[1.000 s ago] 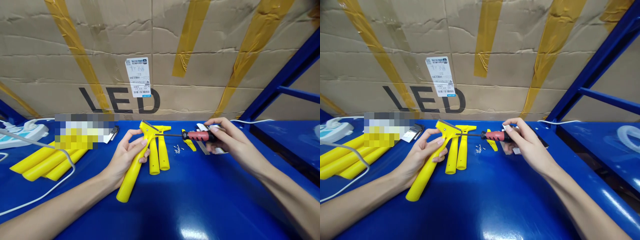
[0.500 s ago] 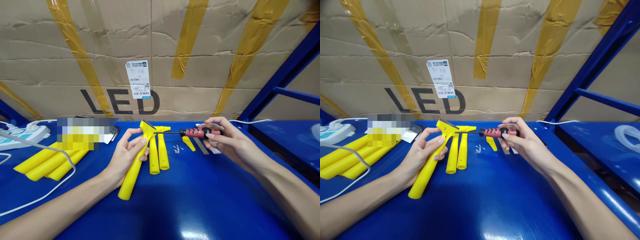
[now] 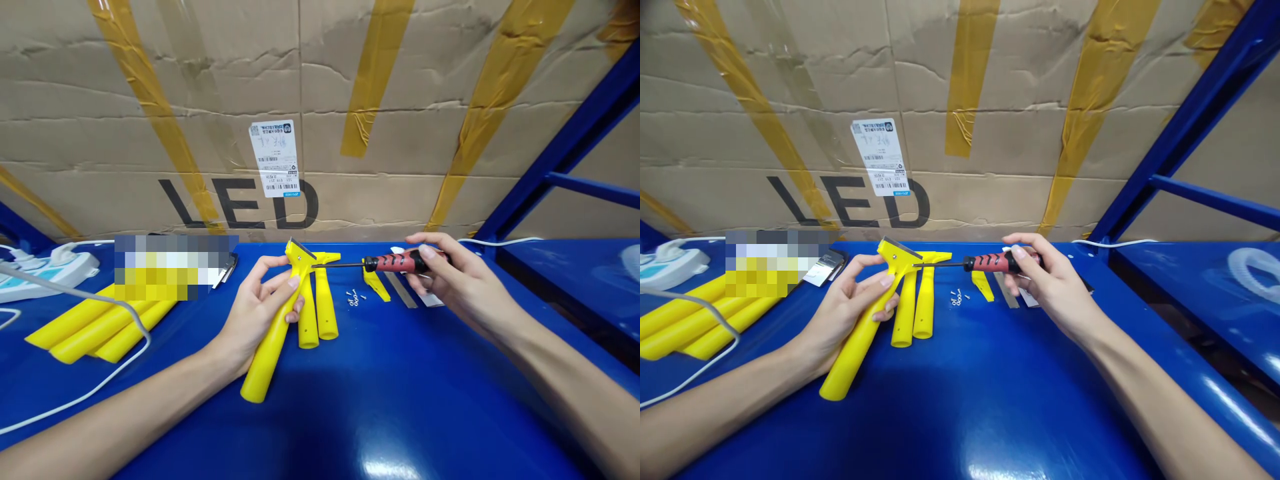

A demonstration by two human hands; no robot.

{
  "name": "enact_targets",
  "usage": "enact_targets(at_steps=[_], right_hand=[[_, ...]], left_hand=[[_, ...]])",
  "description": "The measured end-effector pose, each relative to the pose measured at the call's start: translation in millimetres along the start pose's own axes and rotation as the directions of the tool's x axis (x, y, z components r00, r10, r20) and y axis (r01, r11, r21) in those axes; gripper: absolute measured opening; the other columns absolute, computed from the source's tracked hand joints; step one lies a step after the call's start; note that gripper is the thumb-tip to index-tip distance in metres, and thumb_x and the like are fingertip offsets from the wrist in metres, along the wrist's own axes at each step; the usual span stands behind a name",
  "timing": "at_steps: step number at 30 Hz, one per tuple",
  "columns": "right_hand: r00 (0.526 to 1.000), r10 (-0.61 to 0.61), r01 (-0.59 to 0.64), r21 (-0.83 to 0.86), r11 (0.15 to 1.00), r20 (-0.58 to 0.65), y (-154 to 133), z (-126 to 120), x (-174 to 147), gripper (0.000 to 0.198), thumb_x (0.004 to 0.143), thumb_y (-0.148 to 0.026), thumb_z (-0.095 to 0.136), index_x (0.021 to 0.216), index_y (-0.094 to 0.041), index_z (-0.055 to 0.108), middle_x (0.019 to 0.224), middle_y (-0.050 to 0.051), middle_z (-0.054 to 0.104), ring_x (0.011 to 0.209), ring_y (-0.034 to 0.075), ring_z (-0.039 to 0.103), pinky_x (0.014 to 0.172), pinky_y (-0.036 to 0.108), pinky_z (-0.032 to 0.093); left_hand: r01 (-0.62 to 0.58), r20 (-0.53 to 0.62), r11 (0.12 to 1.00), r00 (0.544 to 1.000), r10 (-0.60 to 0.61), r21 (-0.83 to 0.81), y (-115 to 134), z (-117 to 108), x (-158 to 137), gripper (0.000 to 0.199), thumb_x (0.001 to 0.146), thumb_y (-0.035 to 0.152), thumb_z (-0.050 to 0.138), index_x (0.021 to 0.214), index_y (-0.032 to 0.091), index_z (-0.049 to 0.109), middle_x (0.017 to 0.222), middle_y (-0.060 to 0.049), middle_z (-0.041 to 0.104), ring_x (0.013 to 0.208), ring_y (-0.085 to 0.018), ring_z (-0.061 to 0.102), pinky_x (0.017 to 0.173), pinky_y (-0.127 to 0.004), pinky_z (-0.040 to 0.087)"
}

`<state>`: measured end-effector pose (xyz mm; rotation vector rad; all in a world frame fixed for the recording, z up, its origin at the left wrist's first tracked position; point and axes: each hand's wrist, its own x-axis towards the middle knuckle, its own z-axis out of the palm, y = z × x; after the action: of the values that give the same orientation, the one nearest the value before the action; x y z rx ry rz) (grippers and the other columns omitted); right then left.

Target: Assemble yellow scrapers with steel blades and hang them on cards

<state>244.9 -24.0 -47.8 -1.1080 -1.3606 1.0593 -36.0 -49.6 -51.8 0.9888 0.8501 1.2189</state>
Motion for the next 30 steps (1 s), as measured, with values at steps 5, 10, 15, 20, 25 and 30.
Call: enact_targets(at_steps=[5, 10, 15, 20, 25, 30], right_hand=[[0.997, 0.036, -0.043, -0.109, 0.993, -0.067, -1.8, 1.2, -0.9, 0.034, 0.091, -0.058, 0.06, 0.101, -0.026, 0.063, 0.066, -0.001, 0.06, 0.044, 0.011, 0.05, 0.038, 0.023, 0.036], [0.999, -0.006, 0.006, 0.007, 1.0, 0.037, -7.8, 0.4, -4.6, 0.039, 0.083, -0.044, 0.074, 0.117, -0.029, 0.062, 0.091, 0.002, 0.067, 0.064, 0.014, 0.062, 0.053, 0.027, 0.051], [0.993, -0.003, -0.03, -0.285, 0.958, -0.115, -4.0, -0.6, -3.5, 0.046, 0.094, -0.065, 0.05, 0.106, -0.023, 0.064, 0.052, -0.004, 0.047, 0.037, 0.009, 0.038, 0.035, 0.023, 0.025], [0.988, 0.07, -0.062, -0.064, 0.996, 0.134, -7.4, -0.5, -6.1, 0.053, 0.086, -0.048, 0.07, 0.133, -0.029, 0.054, 0.09, 0.003, 0.067, 0.064, 0.017, 0.063, 0.052, 0.029, 0.049], [0.999, -0.034, 0.03, -0.24, 0.97, -0.01, 1.0, 2.8, -4.9, 0.043, 0.094, -0.058, 0.055, 0.117, -0.022, 0.065, 0.058, -0.004, 0.049, 0.044, 0.01, 0.042, 0.041, 0.024, 0.032], [0.997, 0.061, -0.054, -0.12, 0.991, 0.055, -2.6, 2.6, -5.7, 0.044, 0.091, -0.055, 0.061, 0.124, -0.026, 0.057, 0.075, 0.0, 0.062, 0.056, 0.015, 0.058, 0.048, 0.026, 0.044]], left_hand=[[-0.009, 0.011, 0.999, 1.0, 0.009, 0.035, -1.3, 0.6, -1.4, 0.039, 0.081, 0.027, 0.079, 0.106, 0.024, 0.05, 0.068, 0.004, 0.06, 0.056, -0.008, 0.052, 0.051, -0.018, 0.042], [-0.02, -0.006, 0.999, 1.0, 0.021, 0.031, -0.6, 0.5, 0.2, 0.037, 0.083, 0.026, 0.077, 0.107, 0.023, 0.049, 0.069, 0.004, 0.061, 0.058, -0.008, 0.053, 0.051, -0.017, 0.042], [-0.004, 0.015, 0.999, 1.0, 0.004, 0.034, 0.0, 1.9, -0.7, 0.036, 0.084, 0.026, 0.077, 0.107, 0.023, 0.049, 0.067, 0.005, 0.06, 0.054, -0.007, 0.051, 0.051, -0.017, 0.042], [-0.022, -0.028, 0.999, 0.999, 0.023, 0.027, 0.7, -2.4, 3.8, 0.034, 0.085, 0.023, 0.075, 0.108, 0.023, 0.05, 0.071, 0.002, 0.063, 0.059, -0.008, 0.054, 0.052, -0.017, 0.043], [-0.025, 0.003, 0.999, 1.0, 0.025, 0.025, 0.6, -3.0, 4.0, 0.032, 0.086, 0.021, 0.074, 0.107, 0.023, 0.05, 0.071, 0.003, 0.063, 0.058, -0.008, 0.054, 0.051, -0.017, 0.042], [-0.035, 0.003, 0.999, 0.999, 0.035, 0.035, 0.1, -4.0, 4.3, 0.032, 0.086, 0.021, 0.074, 0.107, 0.023, 0.05, 0.073, 0.001, 0.065, 0.059, -0.008, 0.054, 0.051, -0.016, 0.042]])
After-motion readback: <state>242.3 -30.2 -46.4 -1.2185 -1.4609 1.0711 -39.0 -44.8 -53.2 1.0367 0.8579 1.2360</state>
